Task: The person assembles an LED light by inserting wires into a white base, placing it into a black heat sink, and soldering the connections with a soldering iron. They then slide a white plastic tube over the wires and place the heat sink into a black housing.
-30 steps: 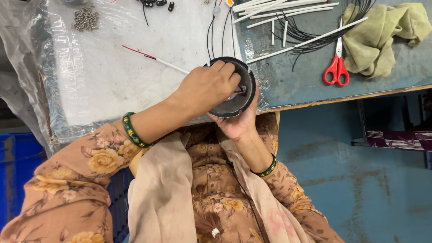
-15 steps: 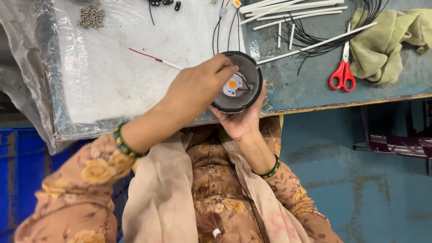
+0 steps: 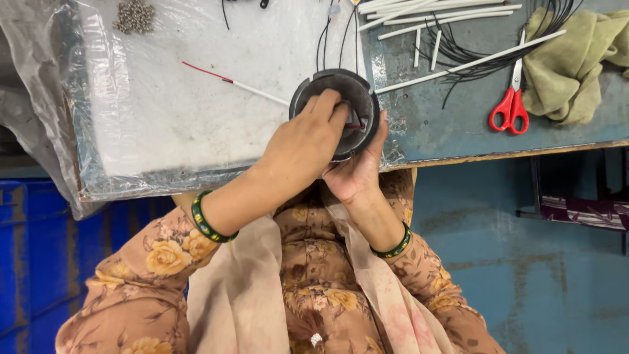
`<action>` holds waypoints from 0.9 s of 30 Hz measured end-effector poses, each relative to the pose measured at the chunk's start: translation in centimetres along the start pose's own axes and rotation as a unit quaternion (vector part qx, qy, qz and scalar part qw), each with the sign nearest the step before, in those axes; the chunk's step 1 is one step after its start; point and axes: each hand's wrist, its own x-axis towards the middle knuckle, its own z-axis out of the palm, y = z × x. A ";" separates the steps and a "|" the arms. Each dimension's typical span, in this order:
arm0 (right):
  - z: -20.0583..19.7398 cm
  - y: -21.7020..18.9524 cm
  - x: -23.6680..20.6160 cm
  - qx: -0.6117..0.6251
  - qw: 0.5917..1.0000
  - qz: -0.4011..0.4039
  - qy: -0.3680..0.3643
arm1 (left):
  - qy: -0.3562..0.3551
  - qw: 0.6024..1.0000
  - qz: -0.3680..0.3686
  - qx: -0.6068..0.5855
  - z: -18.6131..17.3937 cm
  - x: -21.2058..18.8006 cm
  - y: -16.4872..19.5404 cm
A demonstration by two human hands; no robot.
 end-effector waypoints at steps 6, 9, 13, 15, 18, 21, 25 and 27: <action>0.1 0.2 0.1 -0.006 1.000 -0.002 -0.001 | 0.006 1.000 -0.020 -0.008 -0.2 0.2 -0.4; 0.0 0.3 0.1 0.003 1.000 -0.003 -0.003 | 0.003 0.999 -0.032 -0.015 -0.3 0.2 -0.6; -0.1 0.2 0.1 -0.015 1.000 -0.001 0.007 | -0.003 0.999 -0.043 -0.015 -0.1 0.2 -0.6; -0.1 0.3 0.1 -0.025 0.999 -0.004 0.025 | -0.005 0.999 -0.044 -0.006 -0.1 0.2 -0.7; 0.1 0.6 0.1 -0.025 0.999 -0.012 0.043 | -0.025 0.998 -0.062 0.009 0.0 0.2 -0.8; 0.3 0.8 0.2 -0.025 0.998 -0.014 0.057 | -0.036 0.997 -0.075 0.007 -0.1 -0.1 -1.1; 0.4 0.9 0.2 -0.038 0.997 -0.005 0.059 | -0.017 0.999 -0.051 -0.005 -0.6 -0.5 -1.7; 0.3 0.6 0.3 -0.043 0.998 0.000 0.037 | -0.016 0.999 -0.040 -0.005 -0.8 -0.4 -1.9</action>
